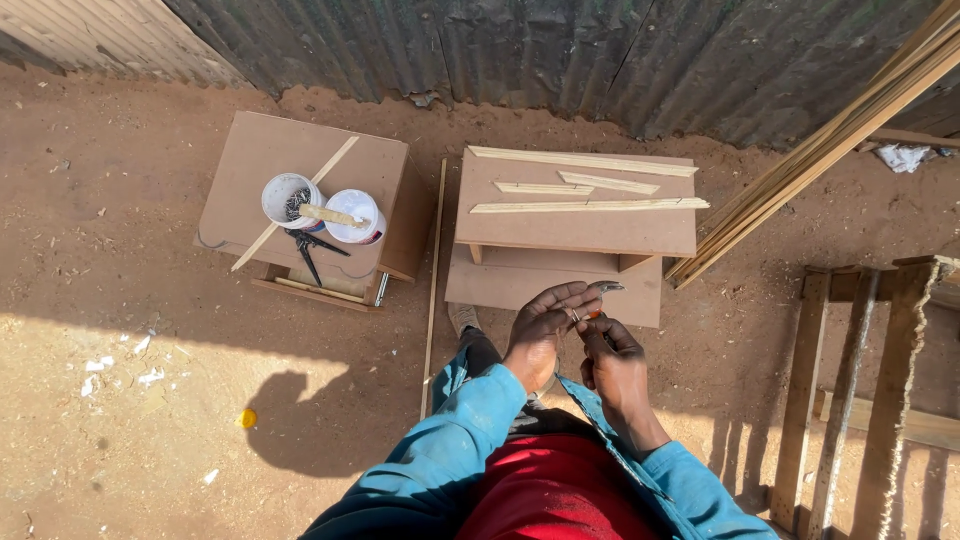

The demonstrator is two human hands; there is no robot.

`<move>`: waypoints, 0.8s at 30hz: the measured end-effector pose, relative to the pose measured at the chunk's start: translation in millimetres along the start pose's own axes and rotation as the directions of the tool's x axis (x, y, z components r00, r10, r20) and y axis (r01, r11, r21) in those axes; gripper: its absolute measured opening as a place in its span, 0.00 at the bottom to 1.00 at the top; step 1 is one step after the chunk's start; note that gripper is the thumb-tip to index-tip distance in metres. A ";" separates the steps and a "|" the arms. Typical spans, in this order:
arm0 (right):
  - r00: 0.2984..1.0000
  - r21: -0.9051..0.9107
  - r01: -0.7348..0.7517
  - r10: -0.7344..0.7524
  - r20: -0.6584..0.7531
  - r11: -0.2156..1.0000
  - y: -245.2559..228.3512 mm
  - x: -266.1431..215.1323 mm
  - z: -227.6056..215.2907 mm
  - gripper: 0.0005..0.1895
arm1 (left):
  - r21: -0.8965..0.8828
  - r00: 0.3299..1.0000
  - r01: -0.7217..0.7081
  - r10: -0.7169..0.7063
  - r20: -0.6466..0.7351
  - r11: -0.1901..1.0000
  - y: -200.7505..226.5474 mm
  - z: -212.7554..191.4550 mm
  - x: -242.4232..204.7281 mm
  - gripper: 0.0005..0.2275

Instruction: Attaching wooden strips to a drawer frame using glue and a hammer

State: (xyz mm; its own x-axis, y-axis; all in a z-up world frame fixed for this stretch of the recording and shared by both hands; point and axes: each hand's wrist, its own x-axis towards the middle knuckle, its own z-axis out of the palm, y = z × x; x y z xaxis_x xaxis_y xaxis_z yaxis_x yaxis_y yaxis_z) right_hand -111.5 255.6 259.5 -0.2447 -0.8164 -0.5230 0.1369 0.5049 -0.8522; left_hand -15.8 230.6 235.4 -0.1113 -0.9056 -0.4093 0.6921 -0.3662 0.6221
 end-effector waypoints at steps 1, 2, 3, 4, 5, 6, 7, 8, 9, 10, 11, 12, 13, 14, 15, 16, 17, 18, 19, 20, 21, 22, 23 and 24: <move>1.000 0.000 0.000 0.000 -0.002 1.000 3.1 2.0 -2.8 0.05 | 0.000 1.000 0.001 -0.001 0.001 1.000 -2.9 -5.9 3.4 0.18; 1.000 0.019 -0.022 0.022 0.002 1.000 6.1 4.0 -5.6 0.05 | -0.015 0.998 0.010 -0.011 -0.057 1.000 -5.7 -11.8 6.8 0.17; 0.999 0.037 -0.043 0.042 0.008 0.998 9.0 6.0 -8.5 0.05 | -0.031 0.993 0.017 -0.021 -0.114 0.999 -8.6 -17.7 10.1 0.16; 0.999 0.037 -0.041 0.041 0.006 0.998 5.9 4.1 -7.8 0.05 | -0.032 0.993 0.018 -0.021 -0.112 0.999 -13.0 -23.4 13.0 0.16; 0.999 0.045 -0.049 0.049 0.009 0.998 2.5 2.9 -6.8 0.05 | 0.103 0.985 0.089 -0.073 -0.154 0.991 -17.1 -29.3 16.2 0.12; 0.998 0.054 -0.057 0.057 0.012 0.997 -1.1 1.7 -5.6 0.05 | 0.232 0.972 0.164 -0.117 -0.202 0.959 -20.8 -35.3 19.4 0.10; 0.998 0.053 -0.053 0.052 0.018 0.997 -0.2 3.4 -5.6 0.05 | 0.231 0.973 0.157 -0.110 -0.202 0.960 -16.8 -28.2 14.5 0.10; 0.998 0.046 -0.058 0.058 0.013 0.997 0.4 5.1 -5.3 0.06 | 0.302 0.986 0.128 -0.088 -0.142 0.945 -12.5 -21.1 9.6 0.08; 0.998 0.039 -0.065 0.065 0.010 0.997 1.3 6.7 -4.2 0.07 | 0.371 0.994 0.095 -0.068 -0.084 0.924 -7.6 -14.8 4.3 0.06; 0.998 0.038 -0.063 0.062 0.019 0.997 1.0 6.5 -5.4 0.07 | 0.371 0.994 0.089 -0.060 -0.087 0.924 -11.5 -16.5 6.1 0.06; 0.997 0.031 -0.074 0.074 0.022 0.997 0.8 7.3 -5.3 0.08 | 0.417 0.997 0.053 -0.028 -0.066 0.907 -14.3 -19.1 9.1 0.06; 0.996 0.024 -0.085 0.085 0.025 0.996 0.8 8.1 -5.1 0.09 | 0.461 0.999 0.018 0.003 -0.044 0.887 -17.1 -21.9 12.1 0.06; 0.996 0.020 -0.087 0.086 0.031 0.996 2.5 9.7 -7.0 0.09 | 0.459 0.999 0.017 0.007 -0.050 0.888 -9.9 -23.7 15.3 0.06; 0.996 -0.003 -0.061 0.061 0.061 0.998 4.5 11.5 -8.8 0.07 | 0.523 0.998 0.001 0.035 -0.058 0.852 -2.8 -25.6 18.5 0.06; 0.995 -0.023 -0.034 0.036 0.091 0.999 6.8 14.2 -10.1 0.07 | 0.586 0.996 -0.015 0.064 -0.063 0.811 4.5 -28.2 22.7 0.06; 0.995 -0.025 -0.033 0.036 0.098 0.999 2.1 12.7 -11.6 0.07 | 0.585 0.995 -0.017 0.070 -0.068 0.811 16.5 -34.4 33.0 0.06; 0.990 -0.082 -0.057 0.067 0.125 0.995 -3.2 11.3 -12.4 0.13 | 0.648 0.978 -0.092 0.191 -0.083 0.756 29.7 -40.6 43.7 0.05; 0.984 -0.139 -0.078 0.099 0.150 0.987 -8.5 10.0 -13.2 0.22 | 0.709 0.947 -0.157 0.309 -0.090 0.687 42.9 -46.8 54.5 0.05; 0.983 -0.143 -0.080 0.102 0.151 0.987 -20.4 -1.2 -11.6 0.22 | 0.707 0.947 -0.154 0.308 -0.094 0.690 55.5 -54.8 66.1 0.05; 0.989 -0.155 0.001 0.022 0.147 0.988 -32.2 -12.1 -9.9 0.30 | 0.719 0.905 -0.234 0.417 -0.084 0.654 68.0 -63.1 77.9 0.05; 0.987 -0.166 0.086 -0.062 0.147 0.982 -44.6 -20.3 -6.7 0.40 | 0.730 0.849 -0.314 0.524 -0.071 0.607 81.9 -71.7 92.5 0.05; 0.987 -0.168 0.089 -0.063 0.150 0.982 -45.4 -14.3 -8.5 0.40 | 0.729 0.847 -0.315 0.526 -0.073 0.608 86.6 -81.3 107.5 0.05; 0.980 -0.174 0.144 -0.116 0.161 0.974 -46.3 -10.4 -9.9 0.35 | 0.769 0.837 -0.325 0.546 -0.038 0.551 92.1 -91.5 119.6 0.06; 0.971 -0.179 0.199 -0.169 0.172 0.964 -47.2 -6.7 -11.5 0.31 | 0.805 0.827 -0.333 0.562 -0.001 0.490 97.6 -101.8 131.3 0.07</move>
State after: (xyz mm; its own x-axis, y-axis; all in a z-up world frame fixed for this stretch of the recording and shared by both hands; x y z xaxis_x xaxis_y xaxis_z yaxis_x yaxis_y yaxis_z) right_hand -127.3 240.5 303.4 -0.0955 -0.9257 -0.3659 -0.0881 0.3740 -0.9232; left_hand 109.8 97.8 174.4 0.2979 -0.9545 0.0108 -0.1980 -0.0507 0.9789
